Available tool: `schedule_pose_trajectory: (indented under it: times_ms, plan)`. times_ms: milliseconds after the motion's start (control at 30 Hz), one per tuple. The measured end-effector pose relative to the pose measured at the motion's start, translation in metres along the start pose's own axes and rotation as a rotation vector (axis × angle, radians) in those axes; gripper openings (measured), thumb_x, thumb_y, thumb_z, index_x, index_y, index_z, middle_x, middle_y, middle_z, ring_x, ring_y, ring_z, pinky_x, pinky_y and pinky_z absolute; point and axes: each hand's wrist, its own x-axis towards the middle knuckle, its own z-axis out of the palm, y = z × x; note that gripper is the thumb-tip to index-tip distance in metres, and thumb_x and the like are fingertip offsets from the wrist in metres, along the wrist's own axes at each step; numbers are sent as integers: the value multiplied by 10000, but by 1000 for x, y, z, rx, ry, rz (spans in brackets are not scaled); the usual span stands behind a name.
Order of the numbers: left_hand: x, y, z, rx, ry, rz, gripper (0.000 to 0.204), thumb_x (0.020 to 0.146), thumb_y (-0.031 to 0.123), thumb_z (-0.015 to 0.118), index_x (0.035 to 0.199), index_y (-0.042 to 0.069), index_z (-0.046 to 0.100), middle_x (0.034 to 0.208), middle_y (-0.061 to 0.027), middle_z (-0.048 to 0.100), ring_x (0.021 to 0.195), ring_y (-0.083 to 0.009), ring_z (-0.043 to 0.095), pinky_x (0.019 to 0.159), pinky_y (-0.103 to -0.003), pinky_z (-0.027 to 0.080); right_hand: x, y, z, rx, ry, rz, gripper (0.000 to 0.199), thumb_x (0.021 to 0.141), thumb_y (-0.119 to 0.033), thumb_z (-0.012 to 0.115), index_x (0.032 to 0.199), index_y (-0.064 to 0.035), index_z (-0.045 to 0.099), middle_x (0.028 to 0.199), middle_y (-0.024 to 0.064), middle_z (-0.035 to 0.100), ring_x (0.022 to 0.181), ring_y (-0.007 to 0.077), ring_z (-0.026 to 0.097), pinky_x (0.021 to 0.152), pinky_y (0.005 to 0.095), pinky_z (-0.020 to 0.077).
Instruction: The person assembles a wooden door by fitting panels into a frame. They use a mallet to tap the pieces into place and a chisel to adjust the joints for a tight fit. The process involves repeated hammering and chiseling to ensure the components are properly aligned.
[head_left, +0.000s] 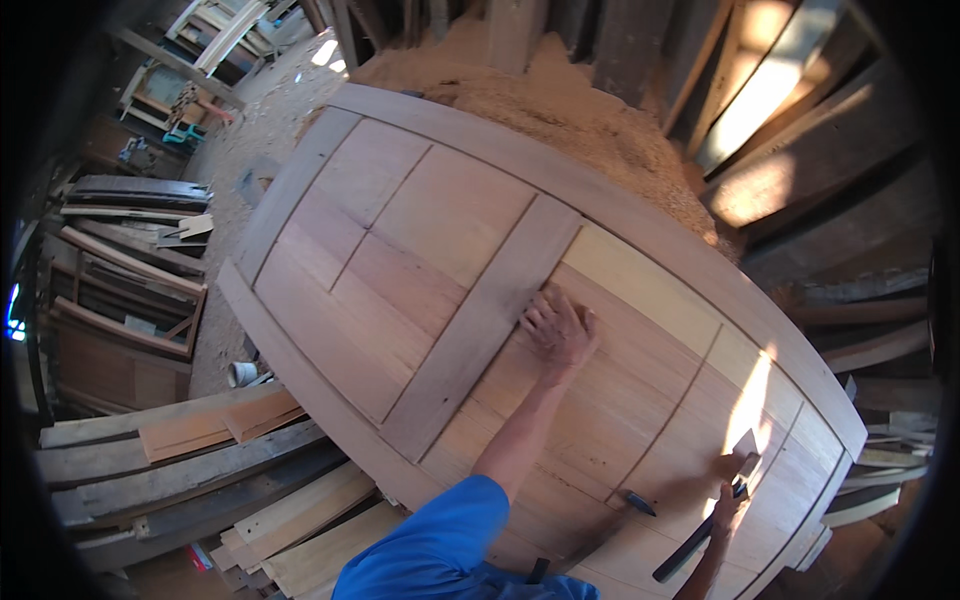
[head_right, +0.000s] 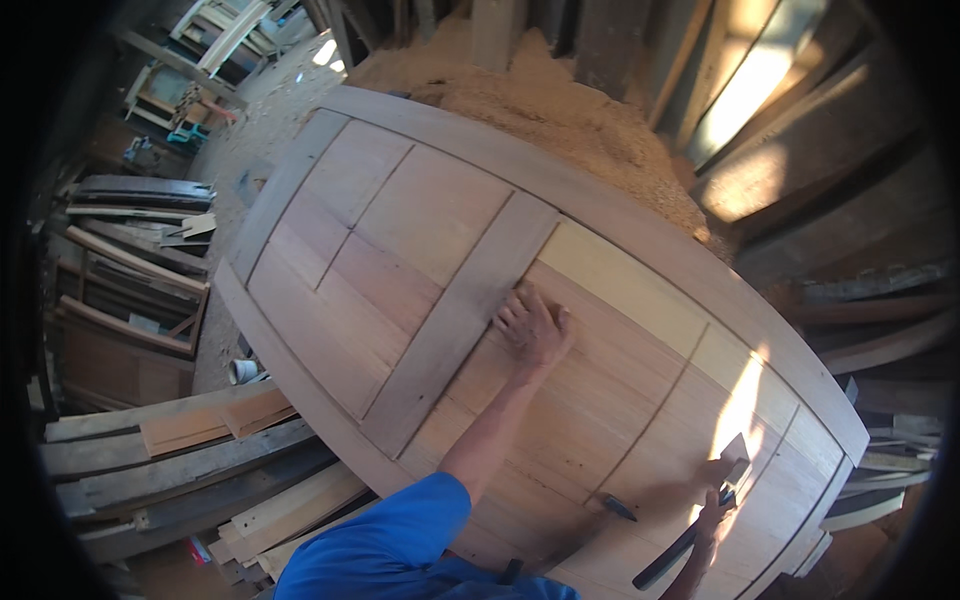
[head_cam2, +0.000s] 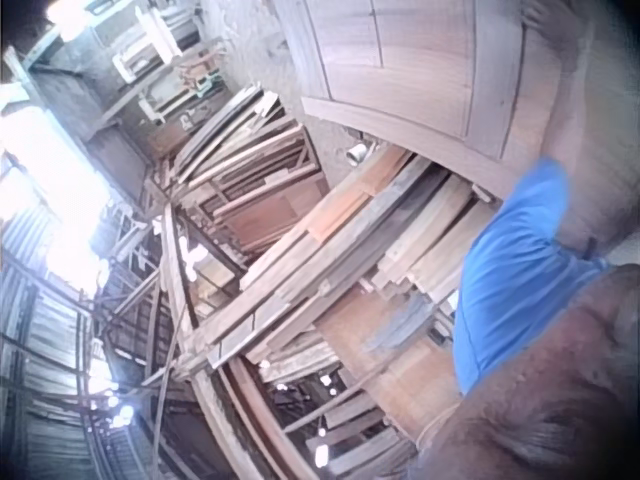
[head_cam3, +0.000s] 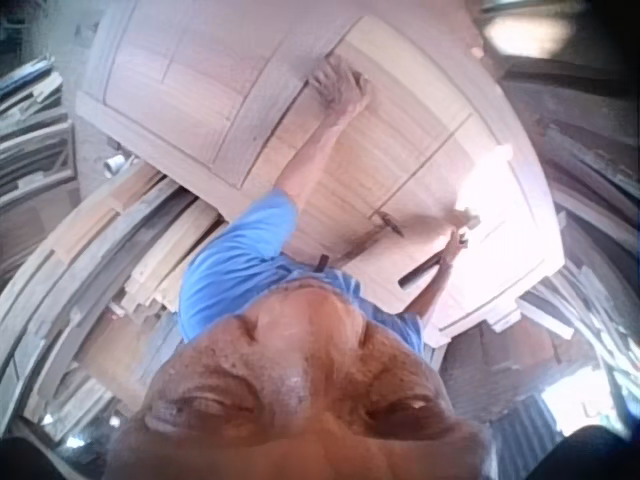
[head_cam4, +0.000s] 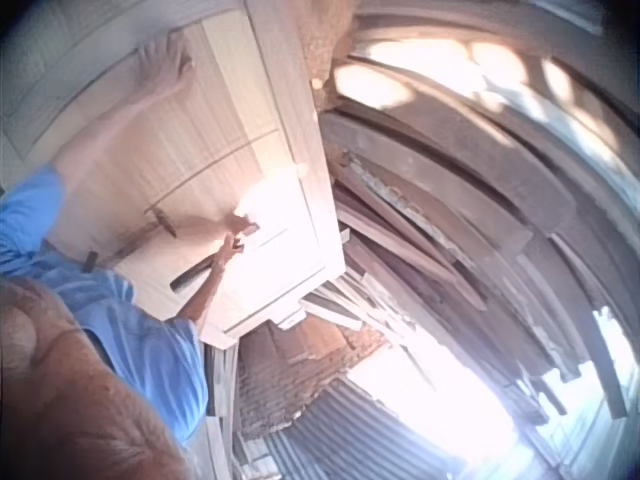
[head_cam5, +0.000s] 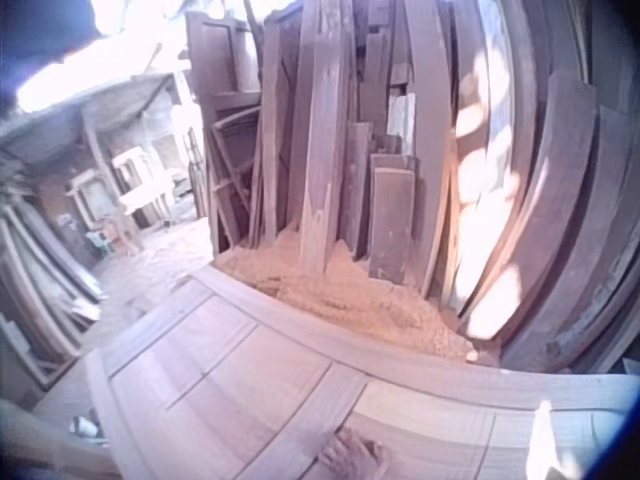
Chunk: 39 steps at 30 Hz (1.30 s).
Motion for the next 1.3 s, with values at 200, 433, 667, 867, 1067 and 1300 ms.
schedule_pose_trajectory:
  times_ms: [200, 433, 667, 867, 1067, 1300]
  plan:
    - [42, -21, -73, -225, -393, -40, 618, 905, 450, 633, 1358, 35, 565, 1259, -319, 566, 1167, -434, 524, 1025, -568, 376, -4, -249, 14, 145, -255, -396, 242, 856, -115, 613, 1064, 7, 601, 712, 25, 501, 586, 124, 513, 531, 331, 426]
    - [166, -66, -14, -120, 34, 387, 744, 893, 469, 663, 1497, 78, 471, 1510, -329, 417, 1446, -483, 339, 1190, -597, 250, -9, -476, 41, -25, -93, -962, 421, 832, -121, 668, 1215, 32, 584, 971, 245, 691, 893, 425, 665, 824, 484, 507]
    - [184, -47, -21, 8, -249, 371, 1049, 801, 561, 747, 1630, 136, 264, 1659, -291, 215, 1558, -456, 137, 1261, -600, 83, 55, -619, 105, -498, -103, -935, 394, 835, -243, 667, 1135, 13, 655, 983, 280, 698, 938, 428, 693, 833, 491, 514]
    - [198, -43, -19, -185, -324, 353, 1106, 720, 430, 852, 1611, 118, 277, 1644, -284, 257, 1550, -458, 169, 1263, -588, 112, 147, -660, 166, -590, -83, -919, 430, 830, -228, 671, 1222, -53, 652, 1059, 249, 724, 989, 381, 710, 875, 480, 531]
    - [204, -44, -9, -217, -267, 380, 1101, 718, 394, 842, 1613, 118, 262, 1632, -313, 252, 1548, -463, 172, 1273, -563, 113, 126, -647, 213, -936, -223, -1136, 474, 780, -178, 717, 1226, -31, 652, 1064, 244, 696, 1090, 359, 674, 898, 487, 526]
    - [202, -41, -7, -200, -230, 429, 1047, 719, 372, 803, 1607, 117, 309, 1620, -375, 200, 1540, -505, 151, 1262, -602, 97, 132, -667, 197, -775, -245, -910, 473, 778, -121, 719, 1219, 12, 613, 1065, 245, 695, 1015, 376, 683, 879, 470, 523]
